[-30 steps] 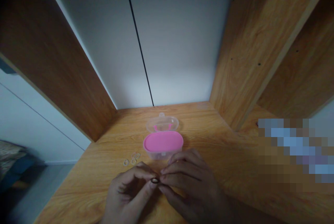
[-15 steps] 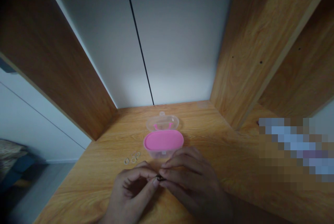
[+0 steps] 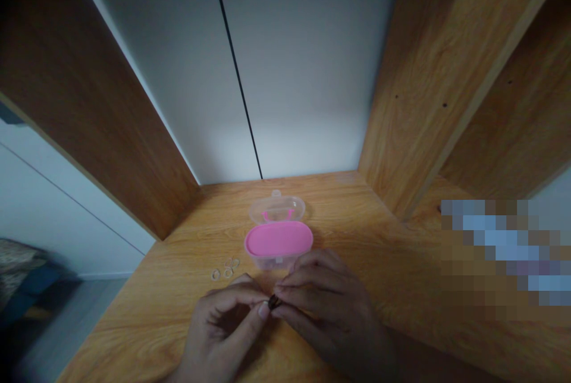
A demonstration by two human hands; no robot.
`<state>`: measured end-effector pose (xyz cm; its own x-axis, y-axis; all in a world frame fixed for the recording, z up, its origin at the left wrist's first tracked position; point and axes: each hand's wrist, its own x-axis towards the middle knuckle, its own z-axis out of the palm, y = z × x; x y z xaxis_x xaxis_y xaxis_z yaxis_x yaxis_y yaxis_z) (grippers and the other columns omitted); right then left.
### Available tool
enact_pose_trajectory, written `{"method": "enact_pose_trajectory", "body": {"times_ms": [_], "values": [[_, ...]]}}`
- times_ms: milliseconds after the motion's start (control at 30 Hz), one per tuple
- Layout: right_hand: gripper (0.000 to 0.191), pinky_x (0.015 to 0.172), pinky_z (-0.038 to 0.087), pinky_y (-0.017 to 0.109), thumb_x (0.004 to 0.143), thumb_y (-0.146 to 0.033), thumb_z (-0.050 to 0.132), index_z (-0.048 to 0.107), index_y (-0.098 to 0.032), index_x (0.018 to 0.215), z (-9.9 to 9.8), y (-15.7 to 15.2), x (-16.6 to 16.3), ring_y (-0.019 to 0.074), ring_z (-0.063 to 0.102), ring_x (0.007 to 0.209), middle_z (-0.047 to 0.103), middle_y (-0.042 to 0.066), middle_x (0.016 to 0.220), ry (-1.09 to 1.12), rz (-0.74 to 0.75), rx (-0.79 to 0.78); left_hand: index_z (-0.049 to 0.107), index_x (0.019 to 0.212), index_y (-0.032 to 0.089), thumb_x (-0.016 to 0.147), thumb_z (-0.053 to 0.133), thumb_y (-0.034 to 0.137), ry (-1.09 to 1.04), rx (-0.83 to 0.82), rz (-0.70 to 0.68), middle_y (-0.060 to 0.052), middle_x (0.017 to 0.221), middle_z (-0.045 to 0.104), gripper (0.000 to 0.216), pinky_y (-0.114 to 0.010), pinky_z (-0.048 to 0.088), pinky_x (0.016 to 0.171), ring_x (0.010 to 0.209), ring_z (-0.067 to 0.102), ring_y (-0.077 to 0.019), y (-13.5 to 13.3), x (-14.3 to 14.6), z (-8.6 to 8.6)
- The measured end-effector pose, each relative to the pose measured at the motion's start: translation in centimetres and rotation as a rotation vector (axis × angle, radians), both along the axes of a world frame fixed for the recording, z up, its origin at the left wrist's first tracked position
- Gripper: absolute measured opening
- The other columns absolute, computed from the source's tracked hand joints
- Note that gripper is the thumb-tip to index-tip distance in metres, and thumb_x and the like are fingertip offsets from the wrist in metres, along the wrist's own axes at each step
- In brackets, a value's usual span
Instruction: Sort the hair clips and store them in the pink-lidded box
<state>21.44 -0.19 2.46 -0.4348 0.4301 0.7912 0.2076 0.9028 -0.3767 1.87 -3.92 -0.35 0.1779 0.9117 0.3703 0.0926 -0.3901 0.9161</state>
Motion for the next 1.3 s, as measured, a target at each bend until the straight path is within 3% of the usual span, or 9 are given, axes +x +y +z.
{"method": "enact_pose_trajectory", "body": {"times_ms": [467,700,833,1000,1300], "values": [[0.021,0.072,0.058,0.032,0.086,-0.014,0.069,0.067,-0.023,0.105,0.1,-0.1,0.0,0.0178,0.067,0.083,0.075,0.002,0.085,-0.013,-0.004,0.01,0.073,0.079,0.016,0.084,0.066,0.016,0.011,0.126,0.038,-0.004,0.069,0.063,0.008,-0.021,0.049,0.06,0.064,0.06,-0.0125,0.1,0.5,1.1],[0.031,0.074,0.057,0.034,0.084,-0.011,0.069,0.064,-0.022,0.112,0.2,-0.2,-0.1,0.019,0.067,0.085,0.075,0.003,0.088,-0.04,0.012,0.006,0.071,0.073,0.015,0.081,0.067,0.013,-0.001,0.143,0.048,-0.003,0.065,0.062,0.009,-0.02,0.048,0.057,0.06,0.059,-0.0113,0.1,0.7,1.2],[0.036,0.075,0.058,0.034,0.084,-0.01,0.066,0.063,-0.022,0.118,0.3,-0.4,-0.1,0.02,0.068,0.087,0.075,0.004,0.086,-0.023,0.03,0.002,0.069,0.073,0.015,0.081,0.066,0.015,-0.019,0.129,-0.003,-0.004,0.066,0.062,0.009,-0.021,0.048,0.058,0.061,0.058,-0.0118,0.1,0.6,1.3],[0.031,0.076,0.058,0.031,0.085,-0.012,0.069,0.063,-0.02,0.114,0.5,-0.3,-0.2,0.0166,0.067,0.087,0.073,0.002,0.084,-0.029,0.055,0.059,0.072,0.076,0.015,0.083,0.068,0.018,-0.036,0.113,-0.031,-0.003,0.066,0.061,0.009,-0.02,0.046,0.058,0.061,0.056,-0.0109,0.1,0.5,1.2],[0.027,0.072,0.057,0.03,0.086,-0.012,0.068,0.065,-0.02,0.112,0.5,-0.3,-0.1,0.0163,0.064,0.08,0.071,0.002,0.081,-0.022,0.087,0.008,0.077,0.081,0.018,0.083,0.068,0.016,-0.063,0.145,-0.062,-0.005,0.068,0.066,0.009,-0.022,0.048,0.06,0.063,0.059,-0.0118,0.2,0.4,1.0]]}}
